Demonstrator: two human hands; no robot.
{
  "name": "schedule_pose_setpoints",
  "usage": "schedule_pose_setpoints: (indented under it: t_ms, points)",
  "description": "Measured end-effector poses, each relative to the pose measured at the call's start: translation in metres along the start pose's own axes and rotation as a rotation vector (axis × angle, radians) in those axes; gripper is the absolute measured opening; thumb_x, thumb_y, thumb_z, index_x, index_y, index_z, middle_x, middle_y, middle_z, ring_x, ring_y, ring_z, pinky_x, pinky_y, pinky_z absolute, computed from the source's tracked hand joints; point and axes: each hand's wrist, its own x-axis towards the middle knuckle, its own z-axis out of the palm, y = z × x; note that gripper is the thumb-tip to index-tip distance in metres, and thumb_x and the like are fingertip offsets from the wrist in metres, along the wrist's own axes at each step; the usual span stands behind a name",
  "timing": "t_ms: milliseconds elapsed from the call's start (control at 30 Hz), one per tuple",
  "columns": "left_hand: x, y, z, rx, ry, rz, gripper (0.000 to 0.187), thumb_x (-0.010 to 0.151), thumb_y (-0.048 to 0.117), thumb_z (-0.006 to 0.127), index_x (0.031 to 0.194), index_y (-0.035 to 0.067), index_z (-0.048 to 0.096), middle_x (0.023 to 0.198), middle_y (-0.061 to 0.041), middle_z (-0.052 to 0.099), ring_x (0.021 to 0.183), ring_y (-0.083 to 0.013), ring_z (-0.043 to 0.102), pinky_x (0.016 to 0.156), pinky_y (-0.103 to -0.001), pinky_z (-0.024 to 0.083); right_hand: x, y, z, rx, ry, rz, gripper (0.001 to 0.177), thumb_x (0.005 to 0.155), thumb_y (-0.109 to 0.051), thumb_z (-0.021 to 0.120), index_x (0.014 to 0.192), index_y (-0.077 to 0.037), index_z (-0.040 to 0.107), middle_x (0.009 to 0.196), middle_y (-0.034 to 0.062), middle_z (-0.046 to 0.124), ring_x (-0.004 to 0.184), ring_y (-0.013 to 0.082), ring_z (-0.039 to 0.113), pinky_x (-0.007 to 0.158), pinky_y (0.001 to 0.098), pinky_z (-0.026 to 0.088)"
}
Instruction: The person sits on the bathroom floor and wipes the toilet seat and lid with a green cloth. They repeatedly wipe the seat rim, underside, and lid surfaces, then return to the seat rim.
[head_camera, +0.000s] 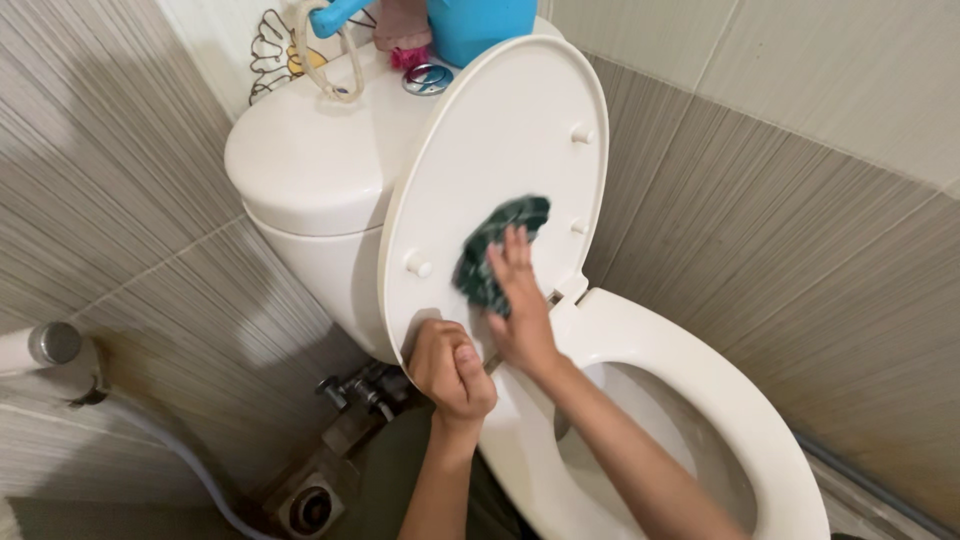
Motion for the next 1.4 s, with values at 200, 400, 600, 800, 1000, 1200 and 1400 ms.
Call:
schedule_pose_setpoints:
  t_ms: [200, 400, 600, 800, 1000, 1200, 1400]
  points:
    - [0.000, -0.004, 0.001, 0.022, -0.040, 0.003, 0.043, 0.106, 0.023, 0.044, 0.070, 0.002, 0.051, 0.065, -0.013, 0.055, 0.057, -0.0280, 0.055, 0.053, -0.040, 0.041, 0.083, -0.004, -0.023, 0.040, 0.260, 0.056, 0.072, 0.103, 0.003, 0.058, 0.167, -0.013, 0.028, 0.177, 0.0169, 0.015, 0.166, 0.0370, 0.015, 0.135, 0.0437, 0.024]
    - [-0.002, -0.005, 0.001, -0.008, -0.052, 0.011, 0.042, 0.110, 0.023, 0.044, 0.077, 0.000, 0.055, 0.073, -0.015, 0.058, 0.065, -0.0314, 0.059, 0.061, -0.042, 0.048, 0.083, -0.016, -0.014, -0.049, 0.147, -0.157, 0.075, 0.100, -0.009, 0.069, 0.166, -0.018, 0.034, 0.177, 0.0098, 0.017, 0.164, 0.0344, 0.014, 0.140, 0.0512, 0.021]
    - [0.003, -0.002, 0.002, -0.057, -0.022, -0.048, 0.042, 0.110, 0.022, 0.044, 0.079, -0.002, 0.059, 0.072, -0.015, 0.059, 0.065, -0.0312, 0.060, 0.060, -0.041, 0.048, -0.013, 0.004, 0.012, -0.078, -0.037, -0.174, 0.088, 0.083, -0.013, 0.074, 0.162, -0.011, 0.033, 0.172, 0.0217, 0.015, 0.161, 0.0460, 0.011, 0.130, 0.0593, 0.015]
    - [0.006, 0.006, 0.002, -0.083, 0.055, -0.016, 0.043, 0.111, 0.023, 0.044, 0.082, -0.004, 0.060, 0.073, -0.016, 0.061, 0.066, -0.0309, 0.062, 0.060, -0.039, 0.048, -0.010, 0.024, -0.002, -0.029, 0.007, 0.166, 0.090, 0.085, 0.002, 0.065, 0.166, -0.013, 0.027, 0.176, 0.0232, 0.013, 0.164, 0.0413, 0.013, 0.130, 0.0473, 0.025]
    - [0.010, 0.016, -0.002, -0.035, 0.166, 0.046, 0.045, 0.113, 0.030, 0.038, 0.092, -0.004, 0.059, 0.083, -0.016, 0.062, 0.074, -0.0291, 0.061, 0.066, -0.038, 0.048, 0.014, 0.002, 0.015, -0.041, 0.038, -0.059, 0.088, 0.090, -0.004, 0.070, 0.167, -0.014, 0.027, 0.176, 0.0177, 0.009, 0.166, 0.0398, 0.007, 0.135, 0.0532, 0.018]
    - [0.010, 0.014, -0.008, 0.009, 0.185, 0.037, 0.044, 0.114, 0.029, 0.037, 0.092, -0.003, 0.058, 0.082, -0.014, 0.060, 0.072, -0.0247, 0.060, 0.065, -0.036, 0.048, -0.060, 0.005, 0.024, -0.087, -0.297, -0.270, 0.084, 0.083, -0.015, 0.082, 0.158, -0.014, 0.044, 0.172, 0.0128, 0.021, 0.163, 0.0400, 0.015, 0.132, 0.0627, 0.016]
    - [0.009, 0.017, -0.005, -0.007, 0.183, -0.006, 0.045, 0.115, 0.030, 0.035, 0.091, -0.003, 0.057, 0.081, -0.014, 0.059, 0.073, -0.0254, 0.058, 0.065, -0.036, 0.046, -0.050, 0.008, -0.004, -0.048, -0.308, -0.007, 0.094, 0.070, -0.001, 0.076, 0.156, -0.013, 0.043, 0.172, 0.0166, 0.018, 0.161, 0.0415, 0.014, 0.130, 0.0586, 0.020]
